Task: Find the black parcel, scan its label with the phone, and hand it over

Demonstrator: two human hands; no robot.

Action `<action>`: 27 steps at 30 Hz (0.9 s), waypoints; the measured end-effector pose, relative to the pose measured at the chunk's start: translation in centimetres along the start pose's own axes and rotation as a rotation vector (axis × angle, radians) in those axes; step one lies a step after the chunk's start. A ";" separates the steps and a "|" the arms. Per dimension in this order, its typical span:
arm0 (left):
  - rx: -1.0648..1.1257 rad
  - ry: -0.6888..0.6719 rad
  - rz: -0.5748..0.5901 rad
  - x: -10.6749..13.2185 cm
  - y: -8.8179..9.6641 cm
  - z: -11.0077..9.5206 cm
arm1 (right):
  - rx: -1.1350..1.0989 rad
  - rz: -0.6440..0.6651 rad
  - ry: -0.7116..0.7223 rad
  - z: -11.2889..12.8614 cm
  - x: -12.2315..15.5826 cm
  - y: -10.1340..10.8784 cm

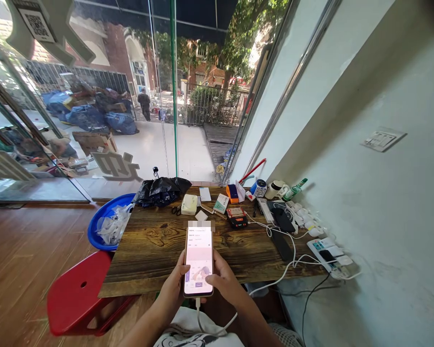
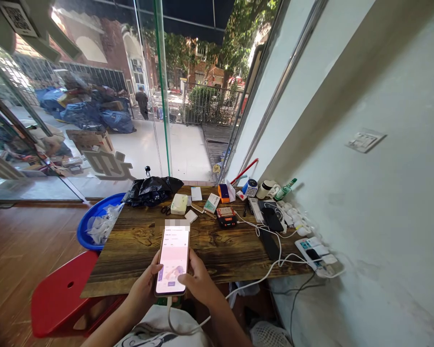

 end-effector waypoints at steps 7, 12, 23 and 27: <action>-0.068 0.000 -0.037 0.2 -0.4 -0.3 | 0.029 -0.126 -0.014 -1.1 -0.1 -0.2; -0.155 0.013 -0.055 0.3 -0.4 -0.2 | 0.013 -0.094 -0.030 -1.0 -0.1 0.0; -0.215 0.017 -0.024 0.5 -1.8 -1.1 | -0.046 -0.094 -0.020 -0.3 0.0 -0.3; -0.230 0.012 -0.039 0.6 -1.8 -1.0 | -0.043 -0.086 -0.017 -0.4 -0.1 -0.3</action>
Point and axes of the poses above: each hand's wrist, its own x-axis away from the middle knuckle, its own y-axis out of the back of the hand, z = x × y, the point moved 5 cm from there along -x, towards the middle knuckle, and after that the axes turned 1 degree about -y, right-handed, at the moved point
